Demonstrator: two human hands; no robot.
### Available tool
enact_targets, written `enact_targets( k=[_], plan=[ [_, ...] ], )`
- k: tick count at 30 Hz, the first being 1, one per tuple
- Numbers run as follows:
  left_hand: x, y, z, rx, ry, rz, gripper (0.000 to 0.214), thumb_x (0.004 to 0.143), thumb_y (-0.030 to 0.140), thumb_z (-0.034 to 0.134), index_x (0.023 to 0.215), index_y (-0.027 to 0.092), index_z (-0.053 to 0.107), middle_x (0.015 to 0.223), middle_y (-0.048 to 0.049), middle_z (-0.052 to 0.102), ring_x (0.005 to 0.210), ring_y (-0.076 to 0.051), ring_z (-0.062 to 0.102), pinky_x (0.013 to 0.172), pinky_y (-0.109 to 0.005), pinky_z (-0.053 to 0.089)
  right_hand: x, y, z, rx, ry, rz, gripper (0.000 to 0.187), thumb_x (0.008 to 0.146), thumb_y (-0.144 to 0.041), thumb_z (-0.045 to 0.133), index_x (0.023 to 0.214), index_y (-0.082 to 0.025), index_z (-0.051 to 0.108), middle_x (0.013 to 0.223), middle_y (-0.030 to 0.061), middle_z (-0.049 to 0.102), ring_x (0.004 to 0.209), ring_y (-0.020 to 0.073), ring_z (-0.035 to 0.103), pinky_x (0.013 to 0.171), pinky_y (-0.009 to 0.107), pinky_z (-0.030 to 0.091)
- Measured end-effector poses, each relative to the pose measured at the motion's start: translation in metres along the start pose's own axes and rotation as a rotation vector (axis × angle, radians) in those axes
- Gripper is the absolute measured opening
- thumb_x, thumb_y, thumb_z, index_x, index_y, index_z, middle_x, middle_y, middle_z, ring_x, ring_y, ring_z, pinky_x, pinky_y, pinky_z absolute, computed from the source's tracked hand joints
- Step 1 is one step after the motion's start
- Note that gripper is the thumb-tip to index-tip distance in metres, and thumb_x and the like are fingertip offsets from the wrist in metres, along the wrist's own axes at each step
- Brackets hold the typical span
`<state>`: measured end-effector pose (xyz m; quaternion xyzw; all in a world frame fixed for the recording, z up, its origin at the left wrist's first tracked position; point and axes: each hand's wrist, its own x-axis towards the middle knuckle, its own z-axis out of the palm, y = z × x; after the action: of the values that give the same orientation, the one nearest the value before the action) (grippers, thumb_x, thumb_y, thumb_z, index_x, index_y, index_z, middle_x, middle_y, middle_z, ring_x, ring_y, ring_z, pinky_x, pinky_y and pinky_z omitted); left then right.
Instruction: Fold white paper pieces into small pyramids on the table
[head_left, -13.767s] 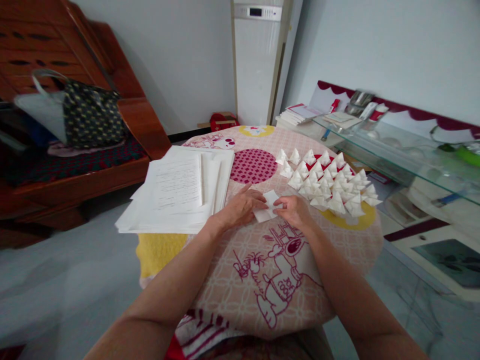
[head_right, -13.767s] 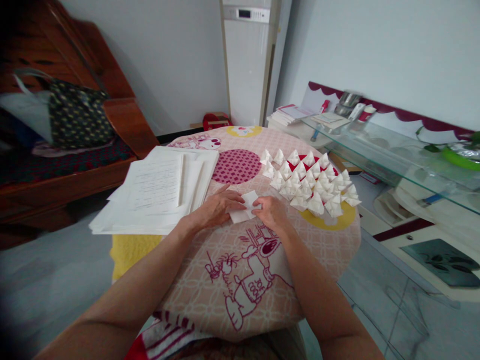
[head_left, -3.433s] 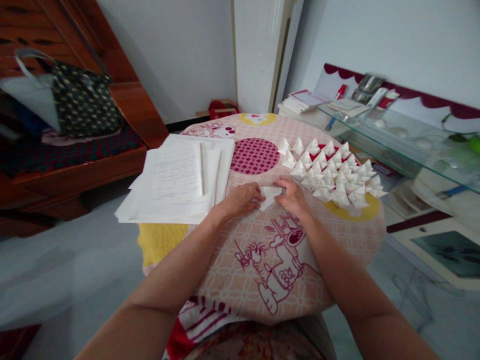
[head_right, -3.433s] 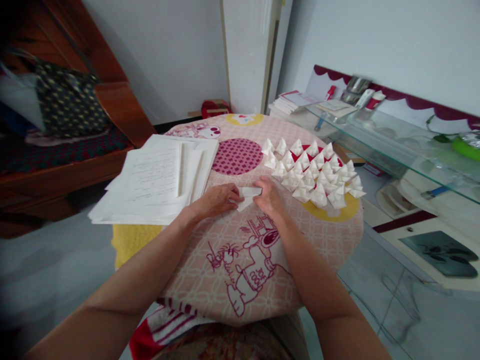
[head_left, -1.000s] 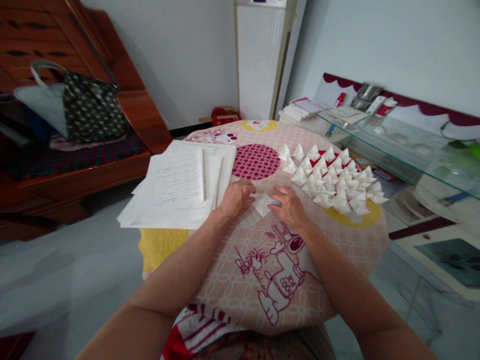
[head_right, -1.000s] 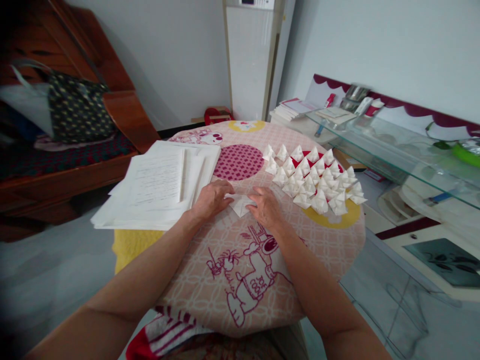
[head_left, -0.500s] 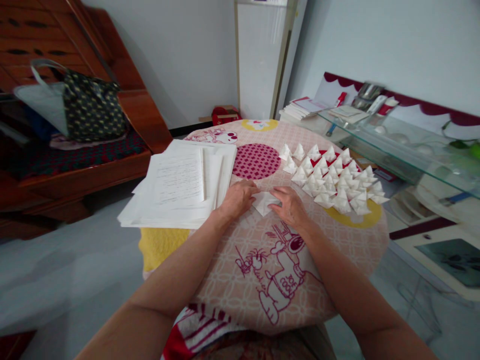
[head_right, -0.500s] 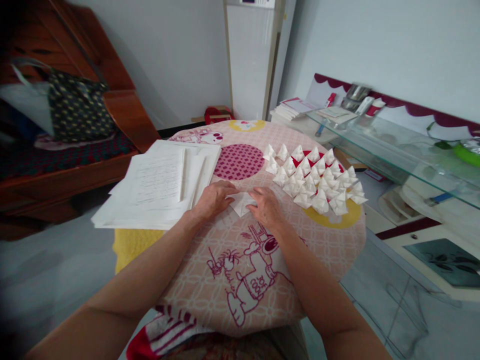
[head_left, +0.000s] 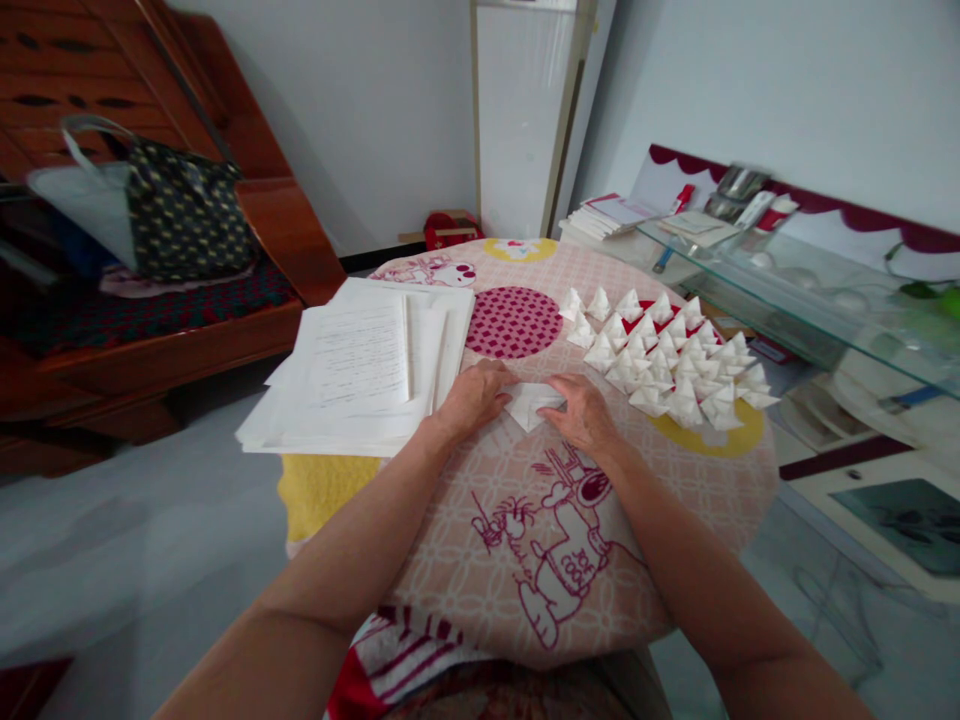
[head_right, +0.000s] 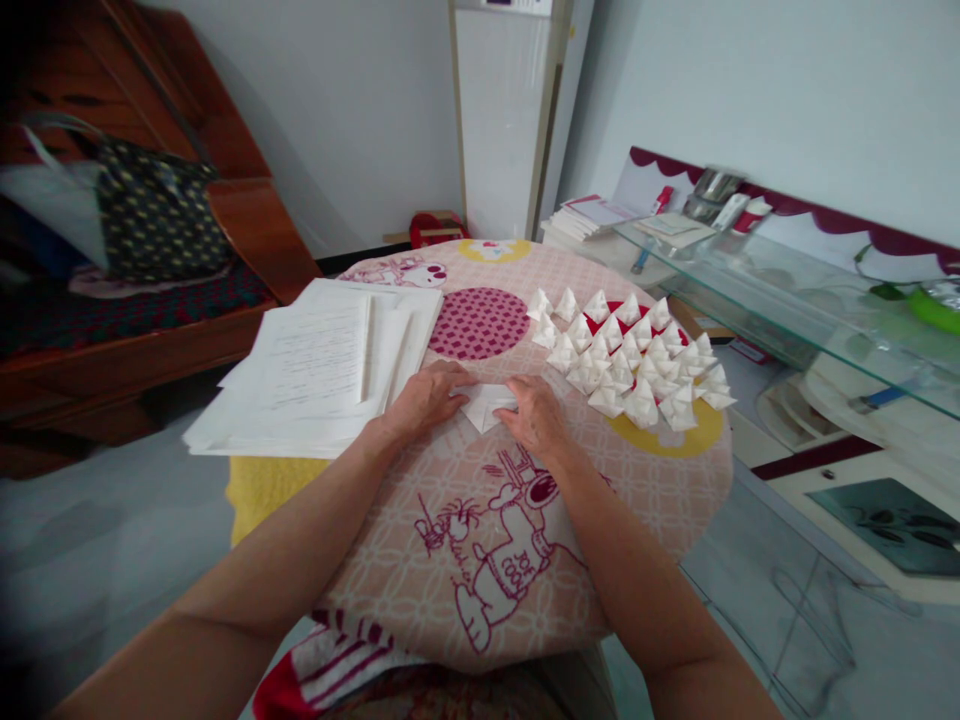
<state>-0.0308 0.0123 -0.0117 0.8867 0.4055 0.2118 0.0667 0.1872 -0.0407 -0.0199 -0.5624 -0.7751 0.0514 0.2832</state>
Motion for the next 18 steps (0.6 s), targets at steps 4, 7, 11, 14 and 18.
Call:
enact_targets(
  k=[4,7,11,14,18],
  plan=[
    [0.001,-0.003,0.003,-0.008,0.004,0.009,0.029,0.083,0.013,0.07,0.11,0.019,0.075,0.112,-0.0094,0.074,0.106,-0.024,0.068,0.095,-0.037,0.057,-0.001,-0.003,-0.002,-0.015,-0.01,0.001,0.03,0.078,-0.018,0.078,0.108,-0.02,0.074,0.111,0.0107,0.073,0.109,0.0293,0.064,0.098,0.045,0.052],
    [0.0,-0.003,0.004,-0.032,0.009,0.011,0.025,0.082,0.013,0.069,0.106,0.019,0.075,0.109,-0.0091,0.074,0.106,-0.023,0.067,0.096,-0.037,0.056,-0.001,-0.005,-0.004,-0.033,-0.028,-0.01,0.024,0.079,-0.018,0.078,0.103,-0.02,0.074,0.108,0.0107,0.073,0.107,0.029,0.064,0.097,0.044,0.052],
    [-0.001,-0.001,0.002,-0.039,0.023,-0.025,0.035,0.082,0.012,0.071,0.116,0.017,0.072,0.117,-0.011,0.072,0.111,-0.024,0.066,0.098,-0.038,0.055,-0.003,-0.006,-0.005,-0.07,-0.026,-0.041,0.021,0.08,-0.019,0.078,0.101,-0.021,0.074,0.109,0.0103,0.073,0.108,0.0284,0.063,0.097,0.045,0.052],
    [-0.001,0.001,-0.002,-0.008,-0.001,-0.11,0.038,0.083,0.016,0.072,0.121,0.018,0.071,0.118,-0.011,0.071,0.111,-0.025,0.066,0.098,-0.038,0.055,-0.004,-0.008,-0.005,-0.114,-0.026,-0.062,0.019,0.081,-0.017,0.078,0.1,-0.019,0.074,0.114,0.012,0.072,0.11,0.0288,0.063,0.098,0.046,0.051],
    [0.0,0.001,-0.003,0.024,-0.041,-0.175,0.035,0.084,0.021,0.071,0.12,0.02,0.071,0.113,-0.0092,0.072,0.11,-0.025,0.066,0.098,-0.039,0.055,-0.005,-0.012,-0.007,-0.17,-0.05,-0.108,0.014,0.084,-0.018,0.076,0.098,-0.018,0.074,0.116,0.0127,0.071,0.111,0.0297,0.062,0.098,0.047,0.051]
  ],
)
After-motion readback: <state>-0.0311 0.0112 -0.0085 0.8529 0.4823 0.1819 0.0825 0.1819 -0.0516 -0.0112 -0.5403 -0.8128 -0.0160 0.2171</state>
